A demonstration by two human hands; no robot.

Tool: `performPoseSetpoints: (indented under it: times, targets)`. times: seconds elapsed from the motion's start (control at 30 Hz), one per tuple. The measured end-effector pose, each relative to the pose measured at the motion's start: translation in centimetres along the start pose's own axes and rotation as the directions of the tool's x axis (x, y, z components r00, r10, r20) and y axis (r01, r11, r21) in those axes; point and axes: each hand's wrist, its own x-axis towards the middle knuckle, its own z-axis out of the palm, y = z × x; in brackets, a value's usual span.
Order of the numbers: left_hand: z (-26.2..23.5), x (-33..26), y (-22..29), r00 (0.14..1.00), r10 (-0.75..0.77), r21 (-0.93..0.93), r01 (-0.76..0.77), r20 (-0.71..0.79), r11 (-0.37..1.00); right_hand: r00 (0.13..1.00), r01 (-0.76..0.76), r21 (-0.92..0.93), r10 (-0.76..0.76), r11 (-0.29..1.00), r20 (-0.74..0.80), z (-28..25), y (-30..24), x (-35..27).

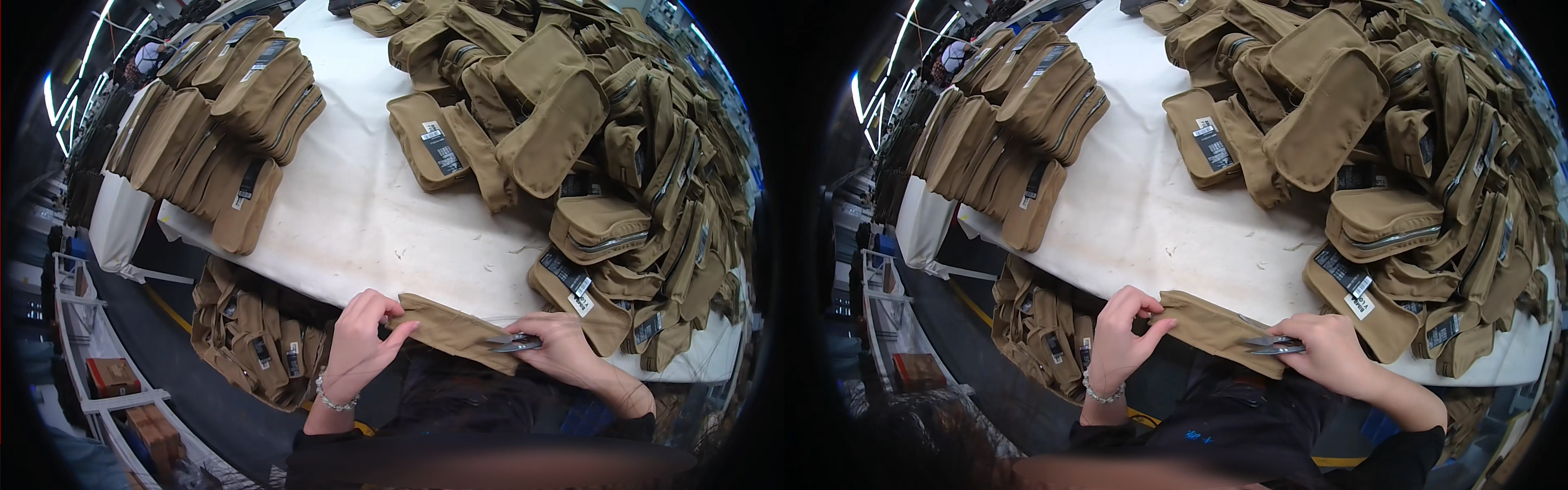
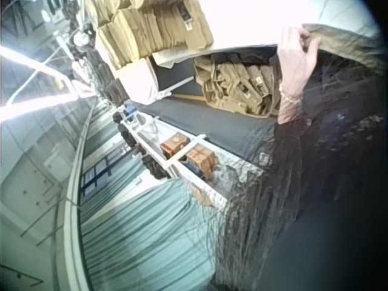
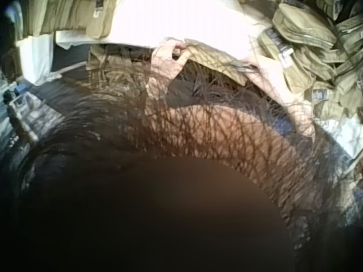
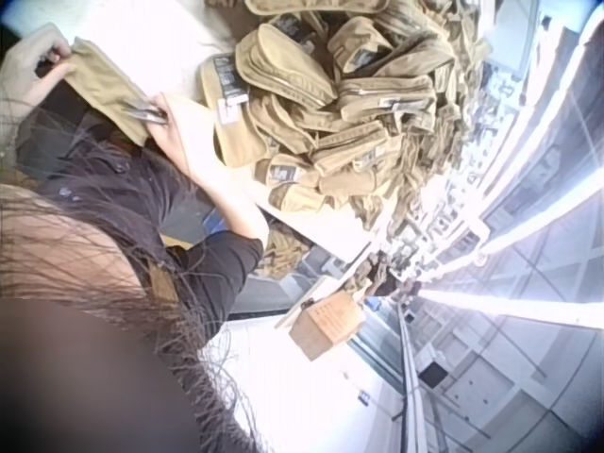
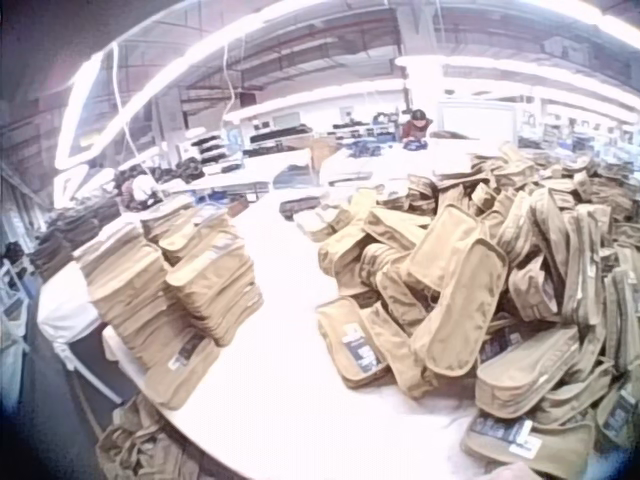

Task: Trimming excess threads and cleaning small tan pouches with snips in a factory setting.

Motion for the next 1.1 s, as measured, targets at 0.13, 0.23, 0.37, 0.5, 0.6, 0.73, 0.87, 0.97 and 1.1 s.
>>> performPoseSetpoints:
  times: [0.13,0.23,0.37,0.5,0.6,0.73,0.87,0.97,1.1]
  targets:
    - [0.0,0.2,0.0,0.998,-0.024,0.006,0.024,0.054,1.000,1.000,0.005,0.035,-0.005,0.999,-0.026,0.3,0.1,-0.3]
    - [0.0,0.6,-0.2,0.996,0.004,0.015,-0.006,0.091,1.000,0.997,0.008,0.053,-0.004,0.999,-0.072,0.8,0.3,-0.6]
    - [-1.2,0.7,-0.1,0.917,0.303,-0.350,-0.203,0.260,0.915,0.990,0.046,0.055,-0.038,0.997,-0.139,1.2,0.9,-1.1]
    - [-0.6,0.4,2.4,0.950,0.309,-0.164,-0.298,0.048,0.940,0.966,0.158,-0.032,-0.162,0.987,-0.200,1.4,0.8,-1.6]
    - [0.9,0.9,3.0,0.929,0.364,-0.003,-0.365,0.074,0.931,0.944,0.218,-0.063,-0.227,0.974,-0.240,1.7,1.1,-1.9]
    - [1.5,0.4,2.6,0.892,0.422,0.066,-0.436,0.161,0.898,0.902,0.274,-0.132,-0.302,0.953,-0.309,2.2,1.8,-2.1]
    - [1.2,0.4,2.9,0.890,0.439,0.026,-0.445,0.123,0.895,0.773,0.337,-0.398,-0.492,0.853,-0.401,2.7,2.4,-1.1]
    - [1.6,0.0,1.7,0.910,0.395,0.029,-0.402,0.127,0.915,0.743,0.311,-0.442,-0.505,0.841,-0.439,3.6,3.0,0.1]
    - [2.1,0.0,1.0,0.955,0.266,-0.069,-0.259,0.132,0.963,0.800,0.199,-0.303,-0.333,0.932,-0.499,3.8,2.7,1.3]
